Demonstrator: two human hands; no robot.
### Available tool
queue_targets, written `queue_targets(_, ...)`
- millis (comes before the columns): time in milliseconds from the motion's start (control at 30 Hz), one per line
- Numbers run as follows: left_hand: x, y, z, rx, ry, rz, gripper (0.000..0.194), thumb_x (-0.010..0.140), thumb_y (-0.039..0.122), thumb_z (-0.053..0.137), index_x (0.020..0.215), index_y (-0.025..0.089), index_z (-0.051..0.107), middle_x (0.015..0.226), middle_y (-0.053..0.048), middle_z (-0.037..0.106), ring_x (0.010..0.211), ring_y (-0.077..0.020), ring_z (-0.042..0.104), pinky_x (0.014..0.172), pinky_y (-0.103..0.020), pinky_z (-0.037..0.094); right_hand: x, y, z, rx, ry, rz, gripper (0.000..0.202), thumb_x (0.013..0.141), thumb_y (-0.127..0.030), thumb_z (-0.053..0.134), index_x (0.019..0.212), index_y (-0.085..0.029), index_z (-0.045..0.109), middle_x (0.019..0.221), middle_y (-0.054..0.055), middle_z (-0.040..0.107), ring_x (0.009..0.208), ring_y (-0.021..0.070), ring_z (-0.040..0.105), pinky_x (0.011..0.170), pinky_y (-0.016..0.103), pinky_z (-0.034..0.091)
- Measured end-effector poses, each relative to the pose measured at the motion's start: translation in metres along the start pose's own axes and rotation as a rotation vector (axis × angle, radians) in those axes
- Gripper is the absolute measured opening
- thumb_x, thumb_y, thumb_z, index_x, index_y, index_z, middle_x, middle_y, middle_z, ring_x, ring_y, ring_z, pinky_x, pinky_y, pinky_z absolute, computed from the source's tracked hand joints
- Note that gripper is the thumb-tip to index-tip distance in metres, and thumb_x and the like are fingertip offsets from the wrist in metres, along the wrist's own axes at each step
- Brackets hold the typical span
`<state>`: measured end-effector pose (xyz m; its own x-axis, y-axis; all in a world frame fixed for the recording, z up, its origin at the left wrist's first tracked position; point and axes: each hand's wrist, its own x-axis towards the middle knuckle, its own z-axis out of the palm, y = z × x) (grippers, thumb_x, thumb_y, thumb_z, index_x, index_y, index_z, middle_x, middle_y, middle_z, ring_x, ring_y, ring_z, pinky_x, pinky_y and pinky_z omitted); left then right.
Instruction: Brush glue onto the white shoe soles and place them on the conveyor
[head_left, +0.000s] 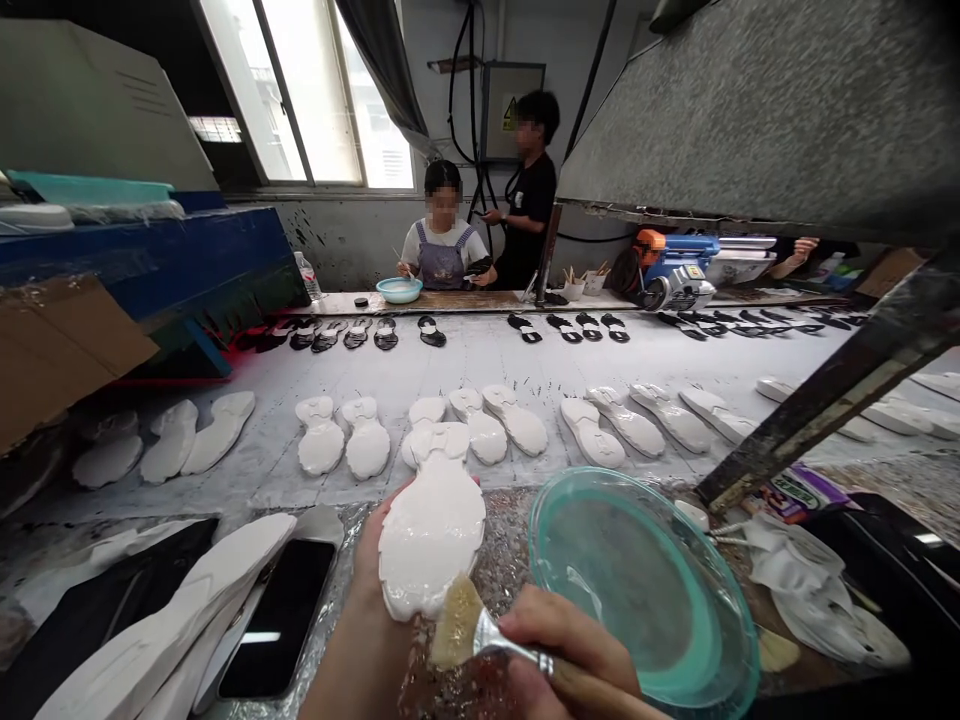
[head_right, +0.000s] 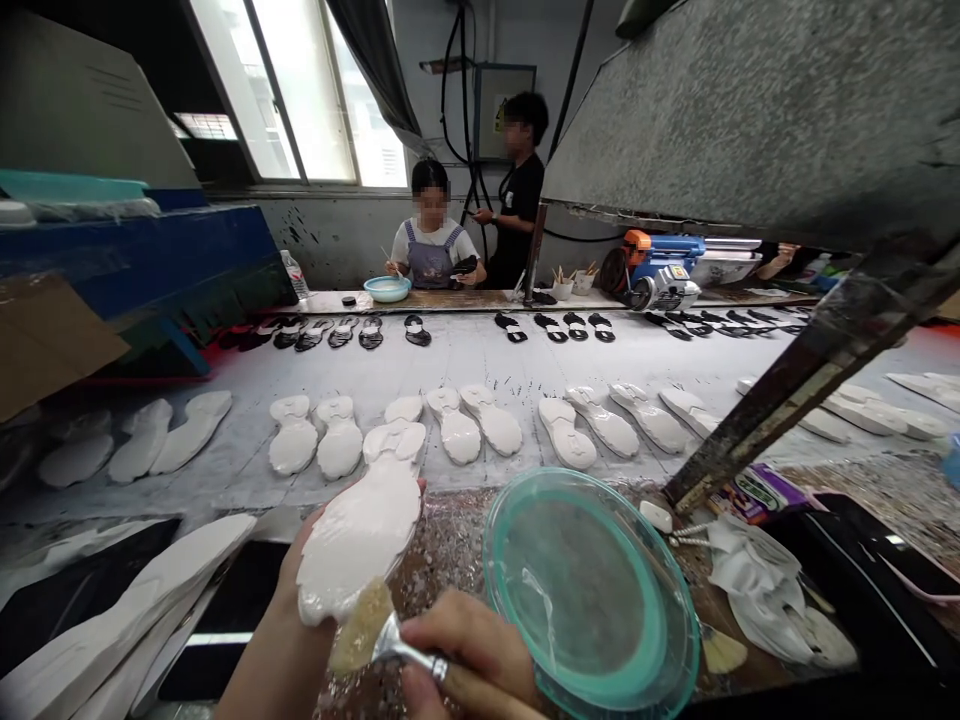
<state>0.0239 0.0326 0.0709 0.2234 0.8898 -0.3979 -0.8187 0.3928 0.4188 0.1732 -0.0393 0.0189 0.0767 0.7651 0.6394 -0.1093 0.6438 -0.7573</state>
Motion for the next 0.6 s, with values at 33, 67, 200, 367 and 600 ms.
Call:
queue_targets(33, -0.002, 0.000, 0.003, 0.004, 0.003, 0.002, 0.034, 0.090, 0.029, 0.049, 0.084, 0.006, 0.073, 0.071, -0.012, 0.074, 0.064, -0.0228, 0.069, 0.068, -0.034, 0.057, 0.003, 0.000, -0.002, 0.033, 0.005, 0.035, 0.013, 0.093, -0.033, 0.062, 0.101, -0.026, 0.069, 0.067, 0.000, 0.057, 0.053, 0.0123, 0.048, 0.049, 0.024, 0.034)
queue_targets(67, -0.004, 0.001, 0.005, 0.006, 0.010, -0.007, 0.033, 0.089, 0.028, 0.050, 0.082, 0.005, 0.073, 0.070, -0.011, 0.074, 0.061, -0.0211, 0.068, 0.065, -0.031, 0.056, 0.006, -0.001, -0.005, 0.071, 0.000, 0.061, 0.014, 0.093, -0.035, 0.062, 0.100, -0.027, 0.070, 0.067, 0.000, 0.057, 0.053, 0.0124, 0.048, 0.049, 0.024, 0.034)
queue_targets(200, -0.009, -0.001, 0.010, 0.022, 0.019, -0.024, 0.029, 0.082, 0.030, 0.058, 0.078, 0.006, 0.074, 0.069, -0.010, 0.074, 0.056, -0.0180, 0.064, 0.058, -0.028, 0.052, 0.016, -0.004, -0.020, 0.178, -0.128, 0.095, 0.017, 0.092, -0.034, 0.064, 0.106, -0.030, 0.072, 0.072, 0.001, 0.064, 0.060, 0.0147, 0.054, 0.055, 0.025, 0.042)
queue_targets(367, -0.017, -0.003, 0.018, 0.128, 0.031, -0.037, 0.028, 0.078, 0.037, 0.063, 0.076, 0.011, 0.073, 0.069, -0.008, 0.073, 0.054, -0.0183, 0.064, 0.055, -0.028, 0.053, 0.020, -0.006, -0.030, 0.230, -0.079, 0.129, 0.017, 0.092, -0.033, 0.064, 0.107, -0.031, 0.070, 0.081, 0.002, 0.067, 0.065, 0.0156, 0.059, 0.060, 0.025, 0.049)
queue_targets(600, -0.029, -0.005, 0.014, 0.149, 0.174, -0.145, 0.032, 0.078, 0.034, 0.067, 0.093, 0.007, 0.073, 0.080, -0.016, 0.077, 0.070, -0.0268, 0.074, 0.067, -0.035, 0.060, 0.025, -0.008, -0.030, 0.212, -0.064, 0.060, 0.016, 0.092, -0.038, 0.061, 0.099, -0.026, 0.067, 0.073, 0.002, 0.061, 0.060, 0.0161, 0.058, 0.054, 0.026, 0.050)
